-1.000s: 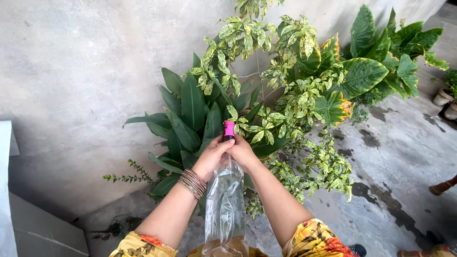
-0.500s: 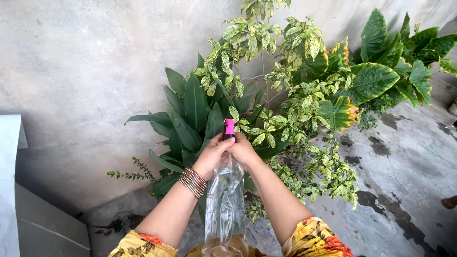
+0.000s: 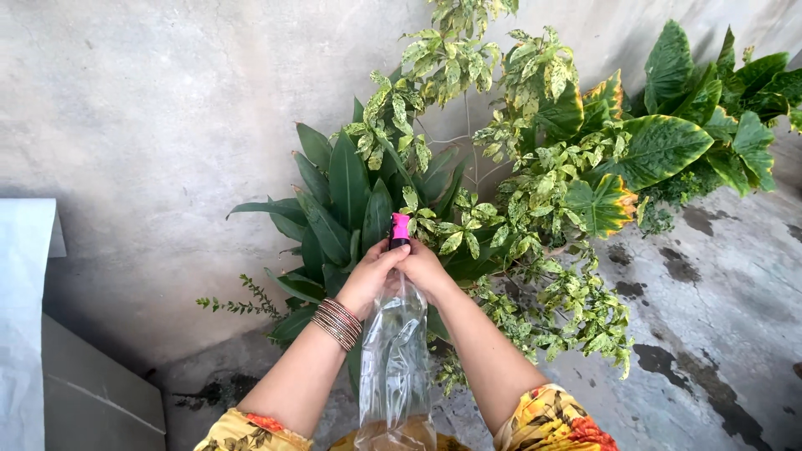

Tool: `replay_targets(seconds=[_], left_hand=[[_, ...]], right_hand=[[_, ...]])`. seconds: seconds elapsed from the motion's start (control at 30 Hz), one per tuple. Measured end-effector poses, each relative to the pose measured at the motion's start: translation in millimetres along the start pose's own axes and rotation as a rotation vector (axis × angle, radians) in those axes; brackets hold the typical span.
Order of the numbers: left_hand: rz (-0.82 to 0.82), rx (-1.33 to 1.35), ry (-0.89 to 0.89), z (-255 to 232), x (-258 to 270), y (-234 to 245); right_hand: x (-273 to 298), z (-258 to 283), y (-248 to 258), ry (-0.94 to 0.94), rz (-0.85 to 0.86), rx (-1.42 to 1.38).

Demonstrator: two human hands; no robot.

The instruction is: The person holds a plastic bag and sprays liquid from a pink spray bottle into it while standing near various plants.

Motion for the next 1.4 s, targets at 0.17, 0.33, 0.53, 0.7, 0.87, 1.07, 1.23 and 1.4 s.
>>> replay_targets(seconds=[0.17, 0.33, 0.53, 0.7, 0.87, 1.07, 1.23, 1.4], left_hand=[[-0.029, 0.023, 0.001, 3, 1, 2], [-0.034, 0.014, 0.0, 3, 7, 1], [-0.039, 0.0, -0.013, 12, 5, 3], [-0.038, 0.021, -0.03, 16, 6, 2], [-0.051, 0.034, -0.031, 15, 15, 2], [-0.073, 0.041, -0.028, 16, 26, 6], [-0.099, 0.035, -0.045, 14, 31, 16], [-0.113, 0.049, -0.041, 14, 32, 25]], right_hand=[[11, 9, -5, -0.027, 0.003, -0.025], [12, 10, -4, -0.005, -0.018, 0.012], [17, 3, -1, -0.045, -0.047, -0.009], [18, -3, -2, -0.014, 0.015, 0.025], [30, 4, -6, -0.025, 0.037, 0.019], [31, -6, -11, -0.023, 0.074, 0.004], [30, -4, -23, -0.024, 0.104, -0.011], [32, 3, -33, -0.027, 0.093, -0.003]])
Point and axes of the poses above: each hand's wrist, its own x-axis away from the middle knuckle, its own y-axis out of the back of the hand, z = x × y, the point moved 7 cm from there along -x, towards the middle knuckle, and after that the axes turned 11 degrees about -z, right-handed, at the moved point
